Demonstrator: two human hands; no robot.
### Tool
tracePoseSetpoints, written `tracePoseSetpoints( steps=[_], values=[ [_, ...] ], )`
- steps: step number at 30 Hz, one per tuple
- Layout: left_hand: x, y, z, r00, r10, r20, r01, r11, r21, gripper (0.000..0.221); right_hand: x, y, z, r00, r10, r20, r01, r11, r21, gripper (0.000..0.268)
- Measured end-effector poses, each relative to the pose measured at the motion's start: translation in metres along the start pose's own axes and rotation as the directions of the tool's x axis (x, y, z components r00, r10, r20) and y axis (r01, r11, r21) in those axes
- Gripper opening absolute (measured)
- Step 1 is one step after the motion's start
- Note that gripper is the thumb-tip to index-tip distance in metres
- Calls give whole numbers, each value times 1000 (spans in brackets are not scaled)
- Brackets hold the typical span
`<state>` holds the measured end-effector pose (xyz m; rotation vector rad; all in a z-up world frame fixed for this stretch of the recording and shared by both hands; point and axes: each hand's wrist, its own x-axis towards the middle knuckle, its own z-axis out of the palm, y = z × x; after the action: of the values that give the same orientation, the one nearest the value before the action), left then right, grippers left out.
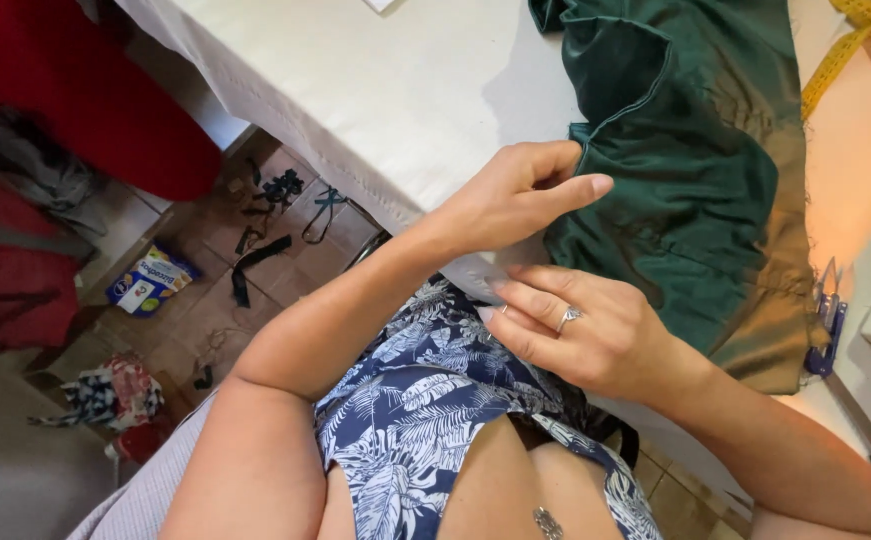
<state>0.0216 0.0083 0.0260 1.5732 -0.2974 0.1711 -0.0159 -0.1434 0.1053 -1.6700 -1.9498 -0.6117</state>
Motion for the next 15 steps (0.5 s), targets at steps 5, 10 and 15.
tracePoseSetpoints(
  steps=[5,10,15],
  values=[
    [-5,-10,-1,996,75,-40,-78,995,-63,37,-4,-1,6,1000,-2,15,2,1000,-15,15],
    [-9,-16,5,992,65,-111,-77,992,-104,40,-5,-2,8,999,-41,32,42,999,-35,17],
    [-8,-20,6,993,-17,-117,-1,989,-151,38,-8,-1,10,999,41,25,-42,997,71,17]
  ],
)
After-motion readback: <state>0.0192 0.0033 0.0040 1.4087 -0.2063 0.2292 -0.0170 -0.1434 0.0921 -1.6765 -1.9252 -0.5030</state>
